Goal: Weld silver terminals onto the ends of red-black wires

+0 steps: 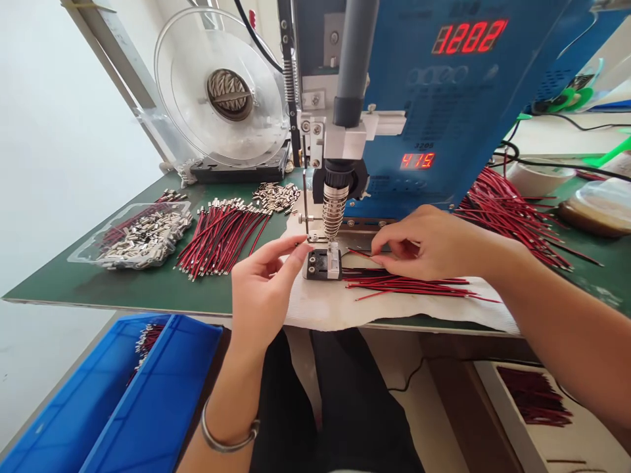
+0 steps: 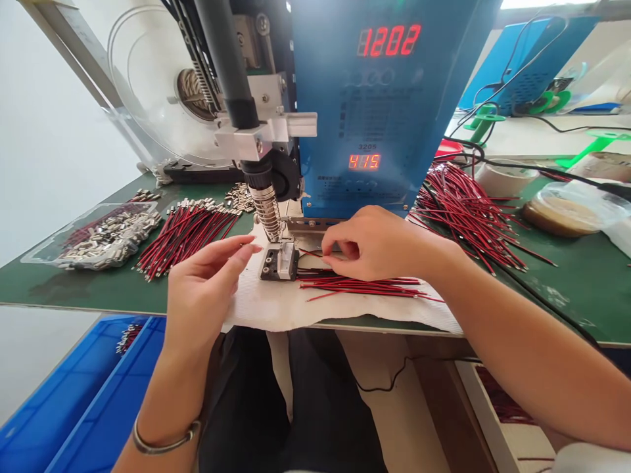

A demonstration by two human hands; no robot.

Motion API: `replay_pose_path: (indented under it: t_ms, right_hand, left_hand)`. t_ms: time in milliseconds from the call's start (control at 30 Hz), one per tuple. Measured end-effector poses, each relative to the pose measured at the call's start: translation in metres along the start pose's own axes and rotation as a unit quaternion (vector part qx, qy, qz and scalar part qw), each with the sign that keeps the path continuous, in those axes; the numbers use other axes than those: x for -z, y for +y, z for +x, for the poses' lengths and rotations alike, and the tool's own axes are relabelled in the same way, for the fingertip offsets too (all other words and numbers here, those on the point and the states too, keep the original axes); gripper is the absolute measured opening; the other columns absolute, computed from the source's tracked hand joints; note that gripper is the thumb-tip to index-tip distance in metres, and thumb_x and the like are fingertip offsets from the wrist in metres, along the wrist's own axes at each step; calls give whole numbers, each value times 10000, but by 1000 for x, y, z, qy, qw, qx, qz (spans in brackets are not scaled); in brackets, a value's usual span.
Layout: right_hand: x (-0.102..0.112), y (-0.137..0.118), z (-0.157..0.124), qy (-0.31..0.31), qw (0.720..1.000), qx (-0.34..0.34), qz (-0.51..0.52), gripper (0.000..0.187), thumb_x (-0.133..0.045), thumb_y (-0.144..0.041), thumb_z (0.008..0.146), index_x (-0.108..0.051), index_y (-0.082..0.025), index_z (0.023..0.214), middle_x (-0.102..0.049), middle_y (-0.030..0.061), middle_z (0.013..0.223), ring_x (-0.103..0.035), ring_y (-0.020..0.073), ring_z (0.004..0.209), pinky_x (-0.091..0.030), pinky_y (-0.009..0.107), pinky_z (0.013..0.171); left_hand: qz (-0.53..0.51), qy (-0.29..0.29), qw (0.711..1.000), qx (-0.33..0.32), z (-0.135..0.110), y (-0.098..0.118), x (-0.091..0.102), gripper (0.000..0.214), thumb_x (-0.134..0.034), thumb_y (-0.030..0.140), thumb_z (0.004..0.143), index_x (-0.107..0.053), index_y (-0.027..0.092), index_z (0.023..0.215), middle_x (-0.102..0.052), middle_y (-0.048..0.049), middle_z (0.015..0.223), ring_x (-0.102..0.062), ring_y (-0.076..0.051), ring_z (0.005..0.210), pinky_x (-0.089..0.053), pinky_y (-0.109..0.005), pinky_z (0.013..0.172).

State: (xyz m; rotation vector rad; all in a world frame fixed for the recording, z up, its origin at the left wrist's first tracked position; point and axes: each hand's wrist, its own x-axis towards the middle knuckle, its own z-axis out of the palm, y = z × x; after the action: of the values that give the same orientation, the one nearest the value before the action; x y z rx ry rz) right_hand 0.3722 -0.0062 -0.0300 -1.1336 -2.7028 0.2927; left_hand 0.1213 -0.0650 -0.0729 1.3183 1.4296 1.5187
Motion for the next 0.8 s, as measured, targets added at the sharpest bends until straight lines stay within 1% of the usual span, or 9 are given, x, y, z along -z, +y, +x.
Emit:
replay_pose_path:
  t_ms: [100, 233, 300, 400, 500, 533, 600, 700, 800]
  right_hand:
    - [-2, -2, 0, 19, 998, 46, 42, 328, -524, -463, 975, -735, -230, 880, -624, -12, 651, -516, 137, 562, -375, 299, 621]
    - [-5, -3, 1, 34, 995, 74, 62, 318, -503, -432, 1013, -730, -226, 928, -710, 56, 898, -625, 183, 771, -426, 312, 738]
    - [-6, -4, 1, 33, 996, 55, 56, 318, -499, -446, 1011, -728, -233, 953, -728, 59, 910, -641, 203, 800, -424, 321, 754]
    - [-7, -6, 2, 36, 998, 29, 43, 328, -486, -472, 1006, -719, -242, 982, -743, 52, 883, -643, 217, 783, -413, 329, 743]
    - [-8, -9, 3, 43, 997, 20, 56, 329, -447, -454, 1019, -685, -230, 981, -731, 55, 895, -630, 205, 757, -414, 320, 710]
    - [-8, -10, 4, 48, 997, 17, 60, 322, -438, -440, 1022, -673, -225, 976, -724, 57, 902, -622, 200, 752, -413, 317, 701]
    - [-9, -12, 5, 65, 996, 12, 62, 307, -432, -420, 1021, -659, -219, 970, -711, 61, 915, -608, 192, 752, -410, 314, 695]
    - [-12, -13, 5, 88, 994, 5, 63, 292, -447, -414, 1021, -657, -216, 983, -699, 57, 909, -594, 183, 735, -408, 310, 682]
    - [-16, -13, 4, 99, 993, -4, 63, 282, -484, -435, 1016, -671, -225, 991, -700, 47, 891, -591, 178, 713, -408, 308, 666]
  left_hand:
    - [-16, -20, 999, 22, -2, -8, 2, 252, -861, 386, 747, -796, 254, 952, -788, -39, 859, -644, -146, 661, -373, -252, 490]
    - [-5, -40, 999, 22, -1, -11, 6, 227, -870, 395, 740, -751, 232, 844, -767, -37, 853, -646, -148, 673, -362, -249, 479]
    - [7, -51, 998, 21, 1, -8, 7, 211, -843, 419, 764, -774, 236, 843, -723, -22, 749, -574, -130, 573, -326, -263, 461]
    - [19, -59, 998, 20, 6, -2, 5, 186, -793, 430, 805, -808, 255, 867, -532, 24, 533, -371, -91, 432, -220, -278, 432]
    - [7, -71, 997, 22, 11, 2, -1, 186, -755, 413, 832, -820, 265, 924, -387, 46, 481, -252, -76, 414, -147, -278, 423]
    - [-2, -76, 997, 26, 13, 3, -3, 190, -746, 404, 837, -819, 261, 937, -399, 44, 491, -248, -73, 417, -145, -276, 420]
    - [-21, -82, 996, 31, 16, 2, -7, 188, -739, 380, 837, -810, 250, 954, -528, 26, 570, -288, -65, 427, -174, -267, 409]
    - [-52, -71, 996, 32, 20, -1, -12, 176, -769, 360, 813, -777, 231, 932, -721, -15, 831, -418, -58, 479, -257, -245, 414]
    - [-74, -64, 994, 43, 21, -5, -14, 184, -800, 378, 796, -743, 220, 872, -751, -22, 880, -492, -65, 516, -321, -232, 438]
